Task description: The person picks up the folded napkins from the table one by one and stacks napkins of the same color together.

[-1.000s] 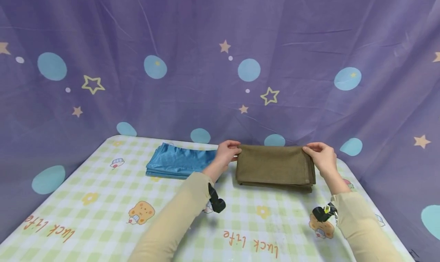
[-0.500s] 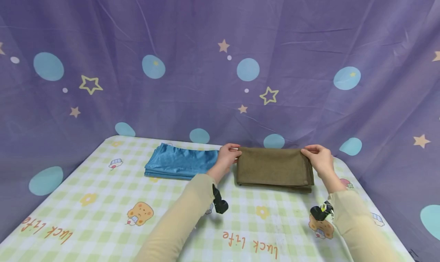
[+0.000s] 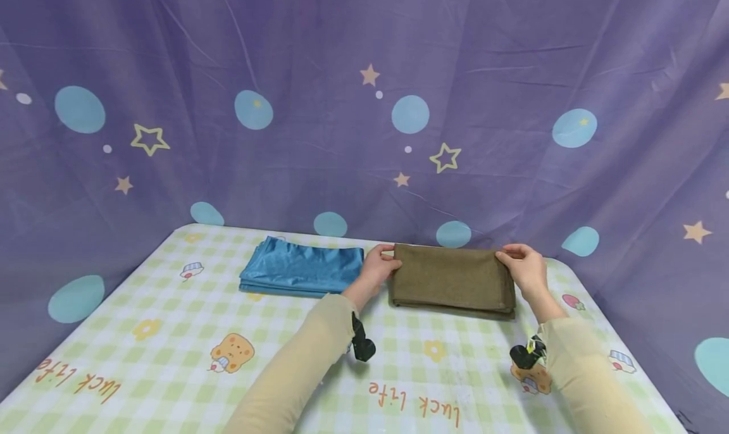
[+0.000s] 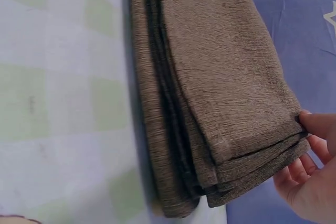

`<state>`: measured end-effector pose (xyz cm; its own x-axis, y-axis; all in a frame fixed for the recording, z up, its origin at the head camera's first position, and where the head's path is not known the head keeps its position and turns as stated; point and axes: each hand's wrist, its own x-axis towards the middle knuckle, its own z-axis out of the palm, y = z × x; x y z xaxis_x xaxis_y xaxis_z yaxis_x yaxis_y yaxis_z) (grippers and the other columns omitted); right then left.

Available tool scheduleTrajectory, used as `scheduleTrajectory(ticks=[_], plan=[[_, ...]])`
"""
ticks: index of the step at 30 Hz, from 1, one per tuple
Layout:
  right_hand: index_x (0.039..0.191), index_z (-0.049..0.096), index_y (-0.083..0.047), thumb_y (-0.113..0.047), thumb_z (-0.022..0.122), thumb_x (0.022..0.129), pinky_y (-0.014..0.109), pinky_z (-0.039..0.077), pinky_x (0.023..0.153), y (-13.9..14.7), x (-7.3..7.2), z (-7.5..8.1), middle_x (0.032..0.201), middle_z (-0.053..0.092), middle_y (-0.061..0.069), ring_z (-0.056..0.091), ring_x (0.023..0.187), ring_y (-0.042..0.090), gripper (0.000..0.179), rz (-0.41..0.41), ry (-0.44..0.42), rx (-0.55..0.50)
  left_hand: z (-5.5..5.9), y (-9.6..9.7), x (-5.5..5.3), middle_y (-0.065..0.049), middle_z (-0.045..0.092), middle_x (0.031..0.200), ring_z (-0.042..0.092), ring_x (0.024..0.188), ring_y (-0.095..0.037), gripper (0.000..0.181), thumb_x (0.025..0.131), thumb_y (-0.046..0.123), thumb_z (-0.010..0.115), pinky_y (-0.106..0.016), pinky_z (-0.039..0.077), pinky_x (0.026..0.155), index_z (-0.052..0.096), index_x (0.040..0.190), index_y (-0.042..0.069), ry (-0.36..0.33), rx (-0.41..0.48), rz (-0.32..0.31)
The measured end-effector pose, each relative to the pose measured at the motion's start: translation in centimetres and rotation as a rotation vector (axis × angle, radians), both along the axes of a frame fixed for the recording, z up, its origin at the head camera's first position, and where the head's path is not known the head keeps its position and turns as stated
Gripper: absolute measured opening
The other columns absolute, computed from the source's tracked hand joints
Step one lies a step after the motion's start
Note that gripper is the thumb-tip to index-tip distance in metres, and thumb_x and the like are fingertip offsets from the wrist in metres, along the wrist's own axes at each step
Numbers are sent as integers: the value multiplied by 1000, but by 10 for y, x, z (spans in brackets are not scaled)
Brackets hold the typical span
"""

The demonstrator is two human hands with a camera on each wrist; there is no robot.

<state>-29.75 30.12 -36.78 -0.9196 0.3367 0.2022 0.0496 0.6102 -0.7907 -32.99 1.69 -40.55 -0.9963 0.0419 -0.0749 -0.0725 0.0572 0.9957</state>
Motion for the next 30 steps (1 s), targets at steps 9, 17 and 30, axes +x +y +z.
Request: scheduleTrajectory(ticks=[9,17,30], plan=[[116,57,-1,-20,63,85,13,40,63,2,0,-12,115,58,21,53,83,9,36,10,2,-5,-4,1,3,-9,54,88,54,66,-14,44,80,-3,61,-26,50,59,50,122,1,2,-9,-19],[119,53,2,-12,64,84,8,40,62,4,1,-18,118,53,23,51,76,-3,39,86,23,-21,-9,0,6,-16,57,99,56,72,-17,45,80,-2,63,-24,47,56,50,123,3,-12,-46,-33],[124,48,4,-5,62,83,16,43,69,5,3,-32,122,49,29,56,102,41,44,172,6,60,-13,-2,10,-19,56,109,59,87,-25,47,82,3,63,-29,49,65,49,126,5,-36,-133,-62]])
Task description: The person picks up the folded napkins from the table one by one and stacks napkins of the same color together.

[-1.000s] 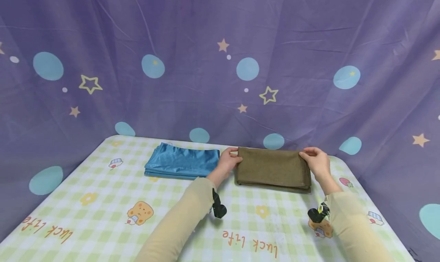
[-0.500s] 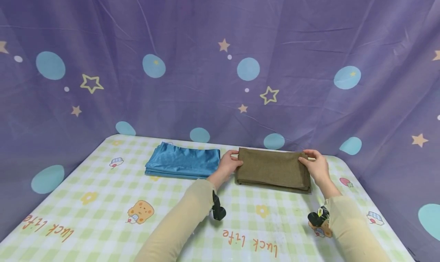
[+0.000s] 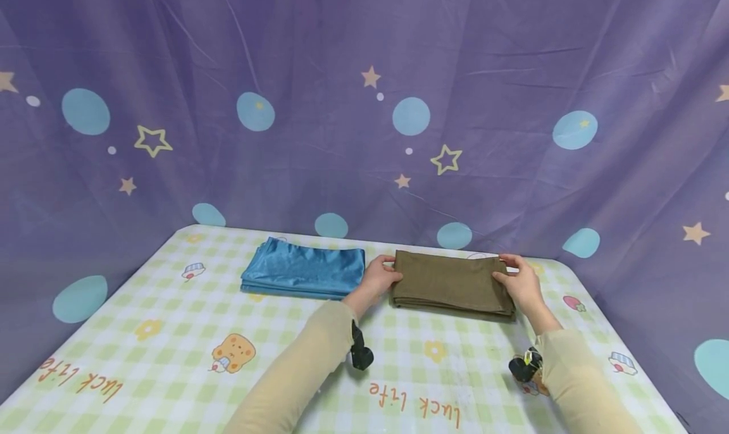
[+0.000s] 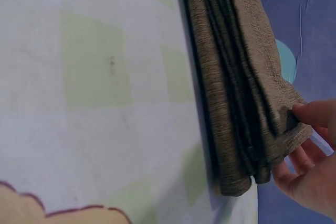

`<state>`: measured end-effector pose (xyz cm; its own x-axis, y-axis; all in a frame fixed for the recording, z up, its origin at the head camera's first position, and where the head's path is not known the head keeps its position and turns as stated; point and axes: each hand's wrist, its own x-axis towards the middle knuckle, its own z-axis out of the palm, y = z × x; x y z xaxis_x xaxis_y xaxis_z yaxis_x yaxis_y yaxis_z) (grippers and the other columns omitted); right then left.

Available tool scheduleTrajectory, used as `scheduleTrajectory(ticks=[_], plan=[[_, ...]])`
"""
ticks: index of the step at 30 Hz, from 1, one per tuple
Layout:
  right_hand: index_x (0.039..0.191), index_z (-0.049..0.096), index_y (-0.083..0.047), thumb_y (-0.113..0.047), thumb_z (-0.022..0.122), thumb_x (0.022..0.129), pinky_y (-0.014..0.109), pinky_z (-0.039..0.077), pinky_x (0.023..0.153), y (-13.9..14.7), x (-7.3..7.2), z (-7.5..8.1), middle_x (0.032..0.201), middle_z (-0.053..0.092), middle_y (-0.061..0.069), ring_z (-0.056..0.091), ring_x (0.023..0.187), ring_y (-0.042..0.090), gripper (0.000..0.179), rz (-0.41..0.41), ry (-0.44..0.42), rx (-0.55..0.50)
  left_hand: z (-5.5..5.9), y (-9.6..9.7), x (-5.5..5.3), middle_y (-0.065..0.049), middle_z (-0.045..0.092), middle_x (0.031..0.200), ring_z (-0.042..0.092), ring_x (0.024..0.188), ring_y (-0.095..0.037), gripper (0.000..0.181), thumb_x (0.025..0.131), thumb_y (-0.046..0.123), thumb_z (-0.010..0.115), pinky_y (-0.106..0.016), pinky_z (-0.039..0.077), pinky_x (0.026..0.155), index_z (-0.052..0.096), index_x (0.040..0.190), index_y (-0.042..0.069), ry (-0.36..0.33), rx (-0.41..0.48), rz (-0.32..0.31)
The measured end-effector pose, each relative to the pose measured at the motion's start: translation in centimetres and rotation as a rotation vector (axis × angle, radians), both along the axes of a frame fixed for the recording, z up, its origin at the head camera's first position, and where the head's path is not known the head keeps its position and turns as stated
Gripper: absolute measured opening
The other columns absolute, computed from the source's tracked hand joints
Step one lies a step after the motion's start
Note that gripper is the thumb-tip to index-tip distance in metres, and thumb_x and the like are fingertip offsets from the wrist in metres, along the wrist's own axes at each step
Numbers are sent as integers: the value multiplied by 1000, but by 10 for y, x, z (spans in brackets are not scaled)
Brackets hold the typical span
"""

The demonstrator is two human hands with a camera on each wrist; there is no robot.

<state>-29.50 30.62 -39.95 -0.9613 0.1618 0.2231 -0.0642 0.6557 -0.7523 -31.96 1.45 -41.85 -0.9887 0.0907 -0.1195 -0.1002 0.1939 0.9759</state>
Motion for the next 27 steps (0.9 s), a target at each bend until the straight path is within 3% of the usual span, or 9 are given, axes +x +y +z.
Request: scheduleTrajectory(ticks=[7,15,27], plan=[[125,46,4,-5,62,83,17,46,69,4,-1,-9,122,50,29,56,103,41,46,-10,-32,-10,0,-1,2,-19,57,111,60,90,-27,47,83,4,63,-31,50,68,48,128,5,-2,-26,-11],[125,45,4,-6,62,82,42,49,81,7,-2,-17,120,50,30,56,102,42,47,-12,-27,7,-1,-2,3,-19,56,113,60,85,-25,48,83,5,63,-30,49,64,47,129,6,-4,-29,-17],[123,47,5,-11,63,82,42,44,84,8,2,-20,117,53,29,57,101,40,46,-46,-61,45,0,-1,7,-21,56,111,59,89,-26,49,82,3,63,-29,49,64,48,128,4,-3,-19,-17]])
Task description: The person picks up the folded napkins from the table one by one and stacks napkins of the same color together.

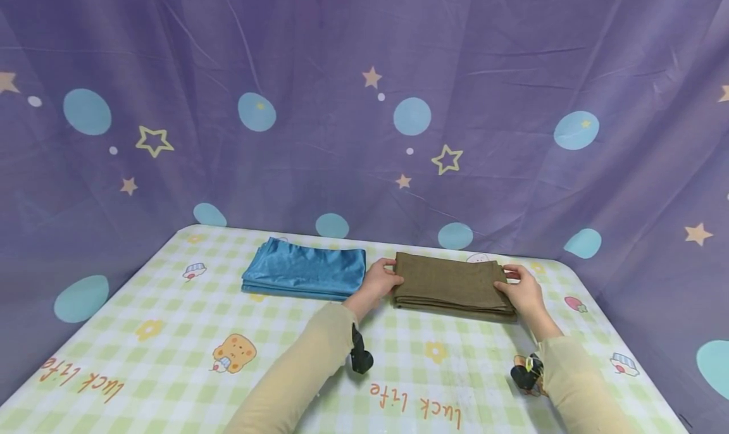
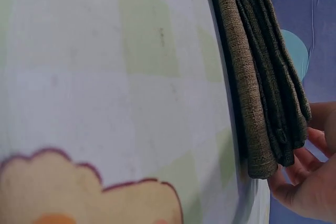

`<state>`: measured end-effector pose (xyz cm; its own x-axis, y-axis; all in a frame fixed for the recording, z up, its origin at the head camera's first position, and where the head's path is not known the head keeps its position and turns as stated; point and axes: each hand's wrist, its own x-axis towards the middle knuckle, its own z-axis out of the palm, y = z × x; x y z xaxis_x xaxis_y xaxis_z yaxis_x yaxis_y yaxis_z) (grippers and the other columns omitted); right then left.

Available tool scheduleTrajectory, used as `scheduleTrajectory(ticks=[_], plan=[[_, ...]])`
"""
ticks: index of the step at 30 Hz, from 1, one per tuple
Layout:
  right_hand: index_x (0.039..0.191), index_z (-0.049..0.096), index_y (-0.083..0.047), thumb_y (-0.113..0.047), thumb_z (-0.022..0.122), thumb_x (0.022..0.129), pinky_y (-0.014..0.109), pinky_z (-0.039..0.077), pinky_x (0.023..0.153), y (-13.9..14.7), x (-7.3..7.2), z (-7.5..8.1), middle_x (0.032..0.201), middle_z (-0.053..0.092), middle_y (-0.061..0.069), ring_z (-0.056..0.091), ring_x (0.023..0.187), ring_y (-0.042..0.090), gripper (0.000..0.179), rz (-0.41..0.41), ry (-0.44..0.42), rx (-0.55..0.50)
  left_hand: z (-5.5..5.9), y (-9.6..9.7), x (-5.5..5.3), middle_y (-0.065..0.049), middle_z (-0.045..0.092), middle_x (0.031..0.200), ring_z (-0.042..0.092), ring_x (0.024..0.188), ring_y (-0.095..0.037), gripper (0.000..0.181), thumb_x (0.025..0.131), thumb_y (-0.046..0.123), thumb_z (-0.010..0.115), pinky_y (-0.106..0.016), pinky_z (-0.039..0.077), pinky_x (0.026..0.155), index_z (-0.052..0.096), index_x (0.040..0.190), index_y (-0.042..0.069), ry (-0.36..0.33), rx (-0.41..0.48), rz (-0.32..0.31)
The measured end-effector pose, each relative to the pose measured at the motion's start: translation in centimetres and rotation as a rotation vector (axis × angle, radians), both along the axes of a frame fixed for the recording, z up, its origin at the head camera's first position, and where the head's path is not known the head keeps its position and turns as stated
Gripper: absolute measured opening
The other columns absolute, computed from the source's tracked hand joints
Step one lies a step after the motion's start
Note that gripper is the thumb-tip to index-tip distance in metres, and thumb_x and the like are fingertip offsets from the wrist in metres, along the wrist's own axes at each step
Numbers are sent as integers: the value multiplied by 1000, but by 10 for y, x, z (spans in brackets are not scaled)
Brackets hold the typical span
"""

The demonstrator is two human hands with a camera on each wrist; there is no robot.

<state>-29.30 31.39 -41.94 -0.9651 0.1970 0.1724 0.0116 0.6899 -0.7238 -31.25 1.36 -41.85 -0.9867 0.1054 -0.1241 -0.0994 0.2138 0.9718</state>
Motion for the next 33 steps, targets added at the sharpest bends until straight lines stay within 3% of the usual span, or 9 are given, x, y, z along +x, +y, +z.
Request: scheduleTrajectory(ticks=[9,19,22,27,33], plan=[[122,49,4,-12,63,83,47,40,88,3,3,-3,116,55,28,56,100,40,45,-2,-31,24,-3,0,1,-20,57,103,56,74,-19,50,81,-1,62,-27,48,58,46,128,1,-5,43,-6],[118,53,3,-9,63,82,48,40,87,3,4,-8,112,57,27,58,98,40,40,-5,-3,42,-2,-2,5,-7,55,79,47,55,-13,53,81,-3,60,-27,44,54,44,131,5,-1,38,-41],[118,54,4,-10,63,82,48,40,88,2,4,-10,112,57,27,57,99,39,40,-15,-12,39,-2,-2,6,-10,57,84,46,56,-13,53,81,-5,60,-26,44,53,45,131,4,-9,32,-34],[121,53,4,-12,63,83,47,39,90,2,5,-11,115,56,26,56,102,39,42,-27,-40,32,-2,-2,6,-20,58,107,49,58,-14,53,81,-4,61,-27,46,53,46,131,6,-25,-28,-32],[120,54,4,-13,63,83,48,36,92,2,3,-9,115,57,25,50,108,40,41,-30,-43,37,-1,-5,4,-18,59,100,54,64,-16,53,82,-1,62,-32,52,60,45,132,6,-33,-86,-69]])
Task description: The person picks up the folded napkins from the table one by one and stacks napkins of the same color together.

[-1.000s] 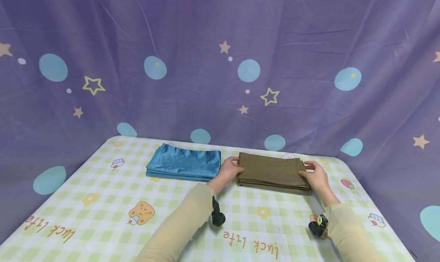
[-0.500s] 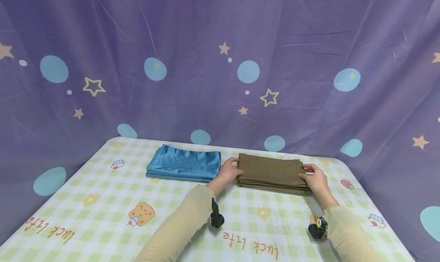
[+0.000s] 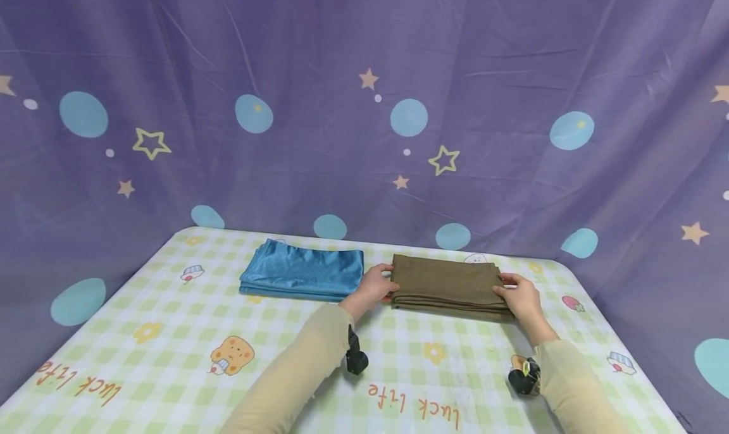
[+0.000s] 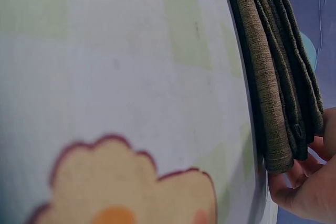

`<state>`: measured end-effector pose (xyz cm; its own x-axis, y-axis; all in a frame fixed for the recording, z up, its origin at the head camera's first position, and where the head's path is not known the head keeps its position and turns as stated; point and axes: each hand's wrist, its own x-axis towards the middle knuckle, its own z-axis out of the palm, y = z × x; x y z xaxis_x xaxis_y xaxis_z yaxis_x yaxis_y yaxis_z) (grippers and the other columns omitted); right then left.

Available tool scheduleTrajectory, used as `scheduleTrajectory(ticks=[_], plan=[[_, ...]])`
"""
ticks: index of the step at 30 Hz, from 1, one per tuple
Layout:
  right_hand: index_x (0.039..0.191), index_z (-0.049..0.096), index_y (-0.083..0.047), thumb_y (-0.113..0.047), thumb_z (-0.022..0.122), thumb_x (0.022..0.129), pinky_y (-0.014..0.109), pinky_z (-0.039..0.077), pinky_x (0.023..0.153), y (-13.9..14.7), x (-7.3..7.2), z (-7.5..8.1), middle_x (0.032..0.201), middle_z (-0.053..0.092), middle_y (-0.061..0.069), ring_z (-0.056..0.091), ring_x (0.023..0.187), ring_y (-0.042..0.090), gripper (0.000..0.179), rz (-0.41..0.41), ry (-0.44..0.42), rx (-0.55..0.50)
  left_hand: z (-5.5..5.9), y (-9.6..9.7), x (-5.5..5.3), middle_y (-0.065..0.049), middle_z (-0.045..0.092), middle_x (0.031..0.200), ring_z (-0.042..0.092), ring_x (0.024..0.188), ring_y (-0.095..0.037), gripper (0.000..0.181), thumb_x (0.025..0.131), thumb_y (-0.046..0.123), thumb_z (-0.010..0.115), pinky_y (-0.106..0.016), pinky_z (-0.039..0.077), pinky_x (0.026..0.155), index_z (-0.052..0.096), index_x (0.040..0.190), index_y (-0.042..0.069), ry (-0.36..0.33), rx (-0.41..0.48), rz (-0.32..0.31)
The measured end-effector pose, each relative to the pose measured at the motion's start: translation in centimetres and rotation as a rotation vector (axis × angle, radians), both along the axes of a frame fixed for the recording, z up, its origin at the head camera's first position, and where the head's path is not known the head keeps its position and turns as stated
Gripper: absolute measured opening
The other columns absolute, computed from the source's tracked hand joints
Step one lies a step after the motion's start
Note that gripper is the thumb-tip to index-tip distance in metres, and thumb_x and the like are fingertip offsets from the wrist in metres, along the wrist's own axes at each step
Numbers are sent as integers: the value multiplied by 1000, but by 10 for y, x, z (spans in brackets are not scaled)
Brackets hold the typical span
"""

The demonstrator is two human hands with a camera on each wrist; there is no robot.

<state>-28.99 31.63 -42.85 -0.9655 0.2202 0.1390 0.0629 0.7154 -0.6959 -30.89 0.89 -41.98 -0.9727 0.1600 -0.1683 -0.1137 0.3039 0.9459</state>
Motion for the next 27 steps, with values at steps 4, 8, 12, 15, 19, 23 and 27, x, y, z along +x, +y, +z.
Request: scheduleTrajectory(ticks=[4,8,12,15,19,23,27], plan=[[118,55,5,-13,62,83,47,36,92,1,-1,1,114,58,25,50,108,39,40,7,-1,-3,2,-3,0,-15,59,94,52,59,-15,51,83,-1,61,-32,53,60,46,131,5,-27,30,-10],[119,55,5,-15,61,84,47,37,91,1,-1,3,114,57,25,50,108,39,41,16,-26,-9,3,-6,0,-13,58,91,51,56,-15,48,83,-2,60,-32,52,60,47,129,3,-35,48,-17],[120,54,4,-17,60,85,47,38,91,1,-1,6,116,56,26,49,108,40,41,27,-38,-14,4,-10,0,-11,57,85,52,57,-15,46,82,-1,60,-33,52,60,49,127,3,-29,40,-23],[120,53,4,-18,60,86,47,39,91,1,0,8,117,55,26,49,109,39,41,28,-32,-19,4,-13,1,-8,55,82,51,57,-16,44,83,-1,58,-32,51,61,49,126,2,-25,41,-37],[122,53,2,-17,58,86,40,43,86,0,3,13,117,55,25,52,106,36,41,12,-30,-49,5,-17,3,-7,55,77,50,59,-16,42,83,-2,58,-33,52,63,48,125,-1,-5,36,-61],[118,55,2,-17,56,87,28,45,72,-3,6,20,113,58,23,58,92,27,36,-13,-12,-40,7,-21,4,-7,56,77,53,62,-16,40,83,-1,59,-33,53,65,50,122,-2,18,11,-83],[115,58,2,-17,55,89,21,44,63,-8,7,27,108,61,21,56,76,11,32,-5,20,-15,10,-28,7,-9,58,83,58,69,-24,36,84,1,58,-34,52,65,52,119,-2,45,-5,-106]])
